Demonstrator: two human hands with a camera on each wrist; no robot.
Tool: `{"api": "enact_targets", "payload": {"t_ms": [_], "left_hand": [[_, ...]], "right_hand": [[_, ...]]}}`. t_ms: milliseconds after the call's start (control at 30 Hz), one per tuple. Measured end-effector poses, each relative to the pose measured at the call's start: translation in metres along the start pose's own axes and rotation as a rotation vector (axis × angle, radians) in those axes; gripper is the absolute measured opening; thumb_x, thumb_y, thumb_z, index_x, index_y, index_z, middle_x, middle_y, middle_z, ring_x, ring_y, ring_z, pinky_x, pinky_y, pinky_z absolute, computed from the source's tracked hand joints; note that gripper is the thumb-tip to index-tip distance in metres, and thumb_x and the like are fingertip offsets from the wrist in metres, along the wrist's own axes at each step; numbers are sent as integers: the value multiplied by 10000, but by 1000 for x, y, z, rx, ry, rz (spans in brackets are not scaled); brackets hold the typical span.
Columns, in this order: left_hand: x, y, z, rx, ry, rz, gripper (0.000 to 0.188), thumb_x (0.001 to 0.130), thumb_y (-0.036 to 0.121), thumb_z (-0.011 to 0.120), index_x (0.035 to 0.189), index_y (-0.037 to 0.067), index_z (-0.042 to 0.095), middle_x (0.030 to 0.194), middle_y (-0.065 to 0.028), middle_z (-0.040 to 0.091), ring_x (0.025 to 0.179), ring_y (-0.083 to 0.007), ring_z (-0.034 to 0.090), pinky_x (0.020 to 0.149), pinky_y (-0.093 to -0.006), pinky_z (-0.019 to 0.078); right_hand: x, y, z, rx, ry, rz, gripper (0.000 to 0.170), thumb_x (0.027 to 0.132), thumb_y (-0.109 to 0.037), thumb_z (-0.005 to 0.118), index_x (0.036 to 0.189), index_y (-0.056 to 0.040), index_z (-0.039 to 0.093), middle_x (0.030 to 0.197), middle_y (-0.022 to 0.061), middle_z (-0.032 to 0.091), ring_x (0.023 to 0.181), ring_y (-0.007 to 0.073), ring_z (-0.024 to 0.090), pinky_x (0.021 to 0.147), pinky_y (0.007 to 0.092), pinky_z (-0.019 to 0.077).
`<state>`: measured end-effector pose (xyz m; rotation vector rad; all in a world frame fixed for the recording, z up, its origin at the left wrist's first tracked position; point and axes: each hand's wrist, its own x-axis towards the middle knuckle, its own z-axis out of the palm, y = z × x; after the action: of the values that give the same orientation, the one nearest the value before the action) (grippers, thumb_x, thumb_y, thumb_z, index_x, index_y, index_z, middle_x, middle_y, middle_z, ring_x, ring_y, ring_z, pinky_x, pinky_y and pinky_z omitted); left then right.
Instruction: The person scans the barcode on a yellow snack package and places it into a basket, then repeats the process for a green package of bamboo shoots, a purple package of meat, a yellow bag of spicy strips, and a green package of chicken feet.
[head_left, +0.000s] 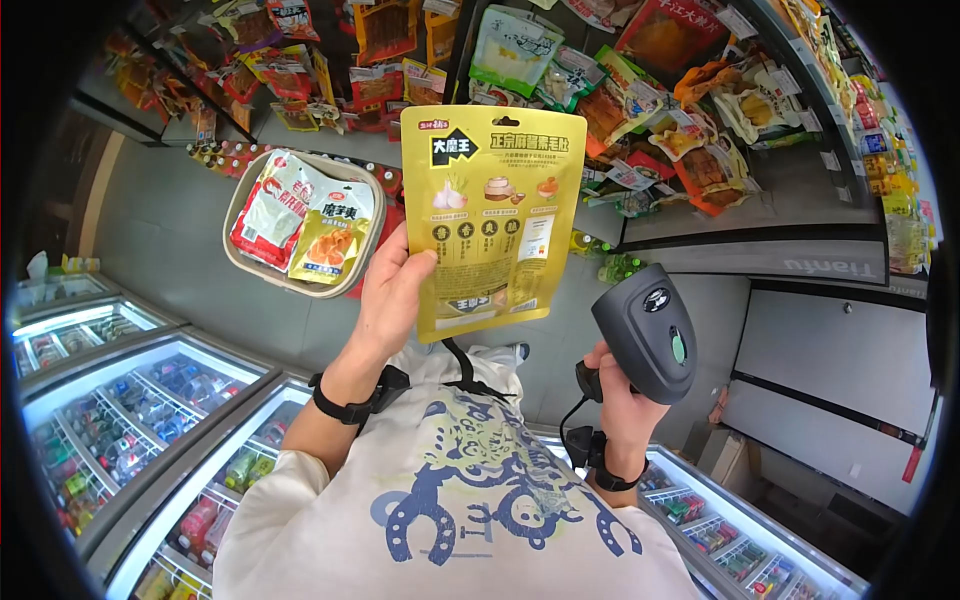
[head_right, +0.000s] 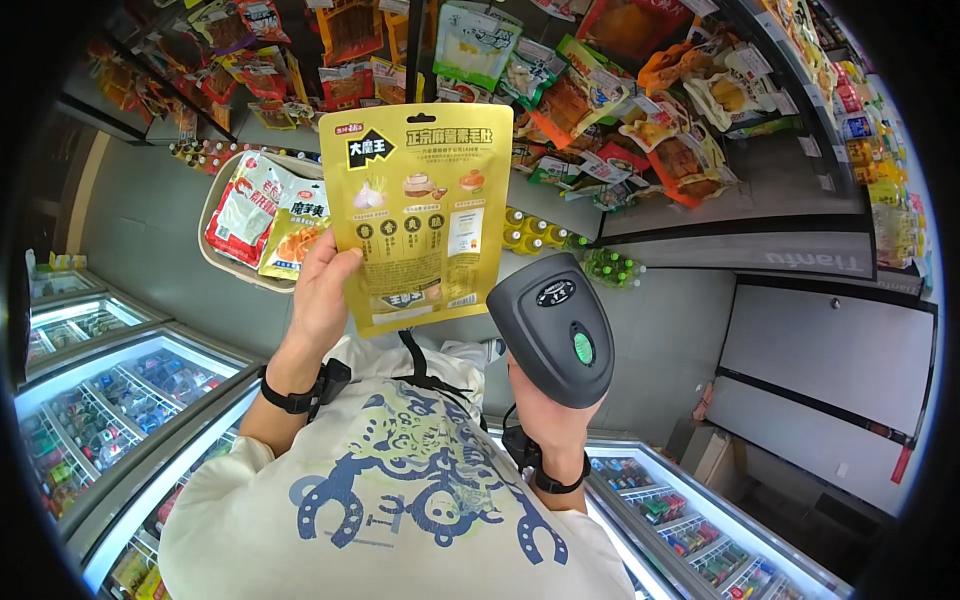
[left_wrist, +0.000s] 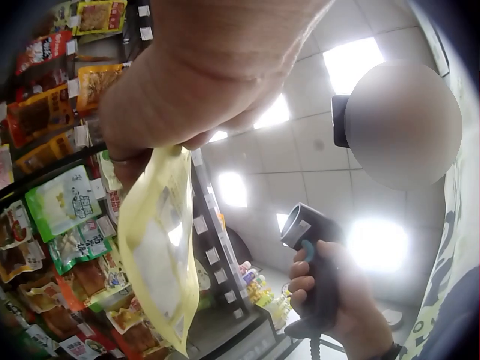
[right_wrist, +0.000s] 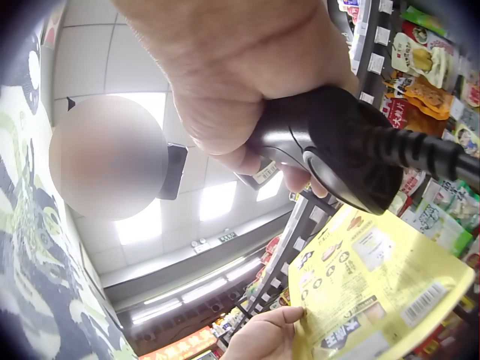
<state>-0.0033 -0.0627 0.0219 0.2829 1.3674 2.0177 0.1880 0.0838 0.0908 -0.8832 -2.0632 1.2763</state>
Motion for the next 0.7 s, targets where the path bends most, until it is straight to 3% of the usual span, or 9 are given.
{"api": "enact_targets", "payload": {"t_ms": [367, 467, 700], "left_hand": [[4, 2, 3, -252, -9, -141, 366, 952, 140, 382, 1281, -12, 435, 1233, -97, 543, 1112, -163, 524, 950, -303, 405], [3, 3, 4, -323, -8, -218, 362, 954, 137, 375, 1277, -16, 432, 1234, -108, 542, 1111, -177, 530, 956, -313, 411], [12, 0, 5, -404, -16, -243, 364, 952, 141, 369, 1266, -36, 423, 1216, -131, 547, 1093, -196, 544, 948, -322, 427]], "right_hand": [[1, 2, -3, 21, 8, 37, 349, 653, -53, 744, 980, -5, 632, 929, 90, 672, 849, 173, 647, 775, 298, 484], [-2, 6, -7, -92, -2, -3, 352, 661, -46, 740, 996, -8, 638, 949, 93, 671, 863, 170, 640, 794, 303, 480], [-2, 6, -8, -70, -2, 31, 282, 671, -25, 718, 949, -21, 671, 925, 68, 678, 834, 166, 634, 804, 307, 478]]}}
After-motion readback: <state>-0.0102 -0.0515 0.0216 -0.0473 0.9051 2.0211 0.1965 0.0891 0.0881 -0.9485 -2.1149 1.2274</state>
